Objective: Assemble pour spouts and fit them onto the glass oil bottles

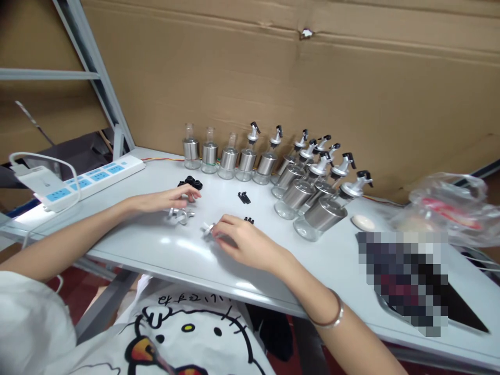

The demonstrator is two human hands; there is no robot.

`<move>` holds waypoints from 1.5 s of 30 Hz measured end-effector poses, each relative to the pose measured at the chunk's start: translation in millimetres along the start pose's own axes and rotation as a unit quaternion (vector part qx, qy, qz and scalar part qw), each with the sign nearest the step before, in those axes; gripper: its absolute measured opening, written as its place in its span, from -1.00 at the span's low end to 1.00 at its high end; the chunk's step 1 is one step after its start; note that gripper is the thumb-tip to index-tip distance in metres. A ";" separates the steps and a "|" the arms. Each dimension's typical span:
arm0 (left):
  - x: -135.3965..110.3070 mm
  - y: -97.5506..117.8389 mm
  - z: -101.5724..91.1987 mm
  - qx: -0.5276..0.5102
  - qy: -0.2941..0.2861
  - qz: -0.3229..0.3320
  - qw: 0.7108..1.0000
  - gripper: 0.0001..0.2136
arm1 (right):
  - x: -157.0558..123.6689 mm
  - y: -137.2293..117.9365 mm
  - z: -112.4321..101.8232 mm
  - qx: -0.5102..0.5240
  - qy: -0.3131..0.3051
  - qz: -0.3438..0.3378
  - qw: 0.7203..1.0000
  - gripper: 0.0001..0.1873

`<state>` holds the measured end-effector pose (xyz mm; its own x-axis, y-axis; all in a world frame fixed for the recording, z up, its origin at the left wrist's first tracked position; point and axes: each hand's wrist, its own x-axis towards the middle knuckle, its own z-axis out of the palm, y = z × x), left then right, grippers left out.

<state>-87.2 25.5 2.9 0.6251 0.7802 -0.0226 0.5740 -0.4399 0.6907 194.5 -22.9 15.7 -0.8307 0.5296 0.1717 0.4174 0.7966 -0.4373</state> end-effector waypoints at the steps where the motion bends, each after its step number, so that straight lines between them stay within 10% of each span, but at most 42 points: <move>1: -1.2 2.1 0.9 0.010 -0.023 0.016 1.000 -0.46 | -0.4 -2.3 -0.6 0.008 -0.007 -0.009 1.000 -0.82; 8: -4.0 14.0 24.1 0.028 -0.027 0.077 0.996 -0.17 | 1.0 -11.9 6.2 0.014 -0.047 -0.015 0.999 -0.55; 18: 1.9 22.8 21.7 0.048 -0.017 0.107 0.993 -0.77 | 1.6 -7.6 8.7 -0.016 -0.057 -0.016 0.998 -0.49; 27: -4.6 9.9 11.3 0.189 0.030 0.018 0.981 -0.53 | 0.7 -6.9 8.1 -0.013 -0.043 -0.014 0.999 -0.59; 45: -3.5 9.1 8.9 0.232 0.025 0.043 0.972 -0.57 | 0.8 -6.6 5.3 -0.004 -0.033 -0.021 0.999 -0.66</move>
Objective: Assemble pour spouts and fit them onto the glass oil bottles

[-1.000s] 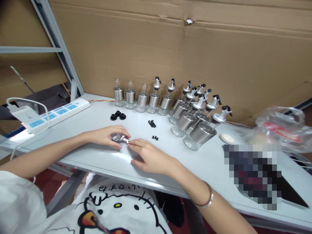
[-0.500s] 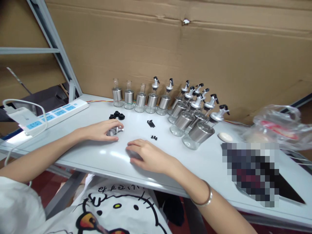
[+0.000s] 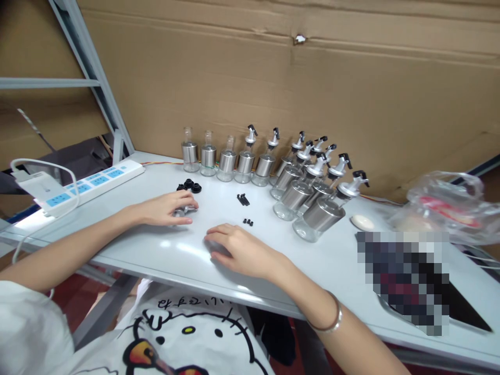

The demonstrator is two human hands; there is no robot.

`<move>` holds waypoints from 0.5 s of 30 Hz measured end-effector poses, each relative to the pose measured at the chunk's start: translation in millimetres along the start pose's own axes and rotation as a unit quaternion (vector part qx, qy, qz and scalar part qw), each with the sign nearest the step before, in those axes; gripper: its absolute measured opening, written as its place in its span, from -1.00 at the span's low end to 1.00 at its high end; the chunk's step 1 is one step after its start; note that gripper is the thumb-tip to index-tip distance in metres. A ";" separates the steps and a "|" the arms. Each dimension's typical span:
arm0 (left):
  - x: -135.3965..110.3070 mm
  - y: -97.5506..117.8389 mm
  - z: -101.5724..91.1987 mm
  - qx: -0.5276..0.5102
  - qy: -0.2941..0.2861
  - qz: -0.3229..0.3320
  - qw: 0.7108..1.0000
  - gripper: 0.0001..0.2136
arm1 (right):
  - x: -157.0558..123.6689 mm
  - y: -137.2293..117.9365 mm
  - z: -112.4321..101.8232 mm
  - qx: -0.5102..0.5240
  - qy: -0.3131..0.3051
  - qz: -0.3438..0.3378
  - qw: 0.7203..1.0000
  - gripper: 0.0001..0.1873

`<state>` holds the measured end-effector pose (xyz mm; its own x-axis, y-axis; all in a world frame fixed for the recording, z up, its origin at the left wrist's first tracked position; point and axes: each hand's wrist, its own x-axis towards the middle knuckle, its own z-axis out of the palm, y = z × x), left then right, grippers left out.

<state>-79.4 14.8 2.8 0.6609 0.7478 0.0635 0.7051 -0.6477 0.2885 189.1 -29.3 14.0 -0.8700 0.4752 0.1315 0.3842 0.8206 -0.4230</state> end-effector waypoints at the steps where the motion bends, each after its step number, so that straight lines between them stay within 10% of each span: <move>1: 0.3 0.5 0.4 0.006 0.000 -0.001 1.000 -0.57 | -0.1 0.0 -0.2 0.001 0.001 0.001 1.000 -0.66; 15: -2.0 3.9 -3.2 0.036 0.014 -0.008 0.999 -0.55 | 0.2 2.2 -3.2 -0.009 0.037 -0.003 0.999 -0.66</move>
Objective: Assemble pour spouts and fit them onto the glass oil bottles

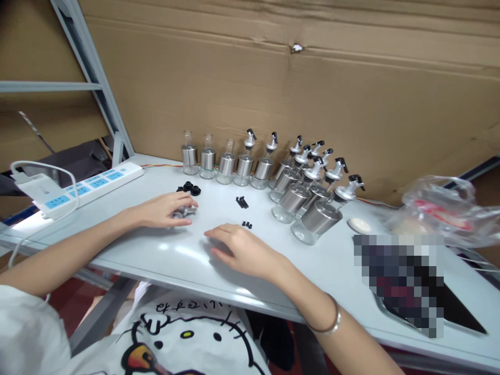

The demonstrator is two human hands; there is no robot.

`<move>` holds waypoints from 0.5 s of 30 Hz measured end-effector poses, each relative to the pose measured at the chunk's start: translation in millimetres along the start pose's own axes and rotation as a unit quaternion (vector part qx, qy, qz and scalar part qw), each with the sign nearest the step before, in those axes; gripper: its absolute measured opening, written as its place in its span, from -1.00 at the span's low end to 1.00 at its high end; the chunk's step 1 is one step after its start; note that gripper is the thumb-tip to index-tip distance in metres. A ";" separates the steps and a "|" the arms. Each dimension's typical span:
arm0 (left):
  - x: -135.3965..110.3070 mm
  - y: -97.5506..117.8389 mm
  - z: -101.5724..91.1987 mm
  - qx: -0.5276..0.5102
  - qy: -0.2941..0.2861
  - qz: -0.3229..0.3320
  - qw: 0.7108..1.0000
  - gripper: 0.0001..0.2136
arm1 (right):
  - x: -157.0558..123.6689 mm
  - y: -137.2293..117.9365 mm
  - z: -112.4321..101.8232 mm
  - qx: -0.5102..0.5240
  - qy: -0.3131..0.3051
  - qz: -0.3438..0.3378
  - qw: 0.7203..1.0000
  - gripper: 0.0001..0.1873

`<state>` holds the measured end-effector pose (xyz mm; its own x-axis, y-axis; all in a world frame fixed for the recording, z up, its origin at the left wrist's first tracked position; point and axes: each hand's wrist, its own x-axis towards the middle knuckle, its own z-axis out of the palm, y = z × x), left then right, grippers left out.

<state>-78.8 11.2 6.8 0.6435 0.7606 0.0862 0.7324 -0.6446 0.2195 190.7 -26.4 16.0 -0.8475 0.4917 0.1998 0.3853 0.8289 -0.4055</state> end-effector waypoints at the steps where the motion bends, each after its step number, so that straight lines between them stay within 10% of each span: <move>1: 0.3 -0.3 0.7 0.000 -0.001 0.000 1.000 -0.55 | 0.1 -0.1 -0.3 -0.003 0.004 -0.003 1.000 -0.66; 8: 2.4 0.0 3.7 -0.015 0.003 0.007 1.000 -0.58 | -2.7 4.5 -5.0 -0.028 0.064 -0.006 0.998 -0.67; 15: 2.2 -1.3 4.1 -0.022 0.008 0.001 1.000 -0.66 | 29.8 42.7 -31.7 -0.010 0.321 0.080 0.943 -0.68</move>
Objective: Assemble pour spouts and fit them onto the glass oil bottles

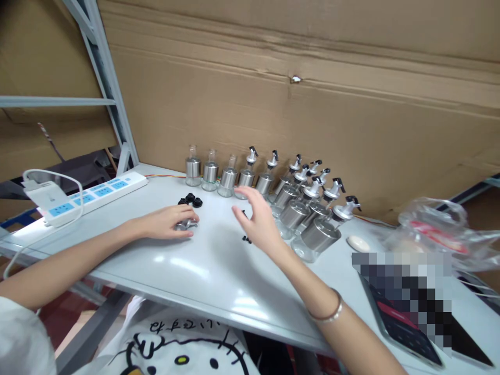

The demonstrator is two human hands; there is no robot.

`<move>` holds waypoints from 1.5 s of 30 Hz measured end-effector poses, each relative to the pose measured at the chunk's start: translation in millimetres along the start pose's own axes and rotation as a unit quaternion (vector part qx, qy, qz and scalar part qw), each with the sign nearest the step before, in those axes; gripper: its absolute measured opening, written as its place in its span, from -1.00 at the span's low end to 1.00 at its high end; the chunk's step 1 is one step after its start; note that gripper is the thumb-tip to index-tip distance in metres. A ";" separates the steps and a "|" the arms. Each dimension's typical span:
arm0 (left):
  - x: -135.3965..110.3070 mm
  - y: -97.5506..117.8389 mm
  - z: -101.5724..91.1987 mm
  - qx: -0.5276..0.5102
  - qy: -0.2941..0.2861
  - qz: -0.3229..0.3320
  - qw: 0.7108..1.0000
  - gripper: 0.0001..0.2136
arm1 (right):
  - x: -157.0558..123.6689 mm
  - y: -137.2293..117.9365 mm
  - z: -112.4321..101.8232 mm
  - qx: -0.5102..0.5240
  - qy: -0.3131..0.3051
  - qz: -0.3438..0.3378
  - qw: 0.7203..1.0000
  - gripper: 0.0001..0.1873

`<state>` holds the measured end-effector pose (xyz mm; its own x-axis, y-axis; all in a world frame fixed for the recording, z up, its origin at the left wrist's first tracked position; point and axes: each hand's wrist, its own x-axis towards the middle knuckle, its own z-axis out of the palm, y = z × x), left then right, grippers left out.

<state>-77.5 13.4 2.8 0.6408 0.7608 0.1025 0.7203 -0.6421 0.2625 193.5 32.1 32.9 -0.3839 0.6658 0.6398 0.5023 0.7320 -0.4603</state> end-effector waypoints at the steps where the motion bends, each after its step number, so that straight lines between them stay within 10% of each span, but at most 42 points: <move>1: -0.3 0.4 0.0 0.003 0.000 0.000 1.000 -0.67 | 12.4 8.7 1.5 0.008 0.033 0.022 0.999 -0.68; 9: 7.5 10.5 -14.1 0.028 0.069 0.019 0.997 -0.68 | 87.9 85.6 25.0 0.037 0.167 0.127 0.977 -0.71; 22: 139.0 -18.7 -33.1 0.258 0.209 -0.060 0.941 -0.15 | 123.8 107.2 48.5 0.008 0.164 0.091 0.982 -0.72; 31: 168.0 -26.3 -30.9 0.243 0.150 -0.099 0.953 -0.28 | 110.4 89.1 38.0 -0.002 0.221 0.072 0.973 -0.63; 37: 160.1 -34.1 -21.1 0.250 0.145 -0.073 0.955 -0.34 | 98.6 56.4 20.8 -0.003 0.289 0.030 0.957 -0.72; 45: 124.5 -12.2 -35.8 0.194 0.156 -0.022 0.968 -0.31 | 48.1 2.3 12.8 0.087 0.226 0.005 0.970 -0.71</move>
<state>-16.0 119.3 46.7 0.5392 0.7415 0.3993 0.8298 -0.5487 -0.1015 166.2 67.6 54.8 0.0199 0.5703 0.8212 0.3507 0.7652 -0.5399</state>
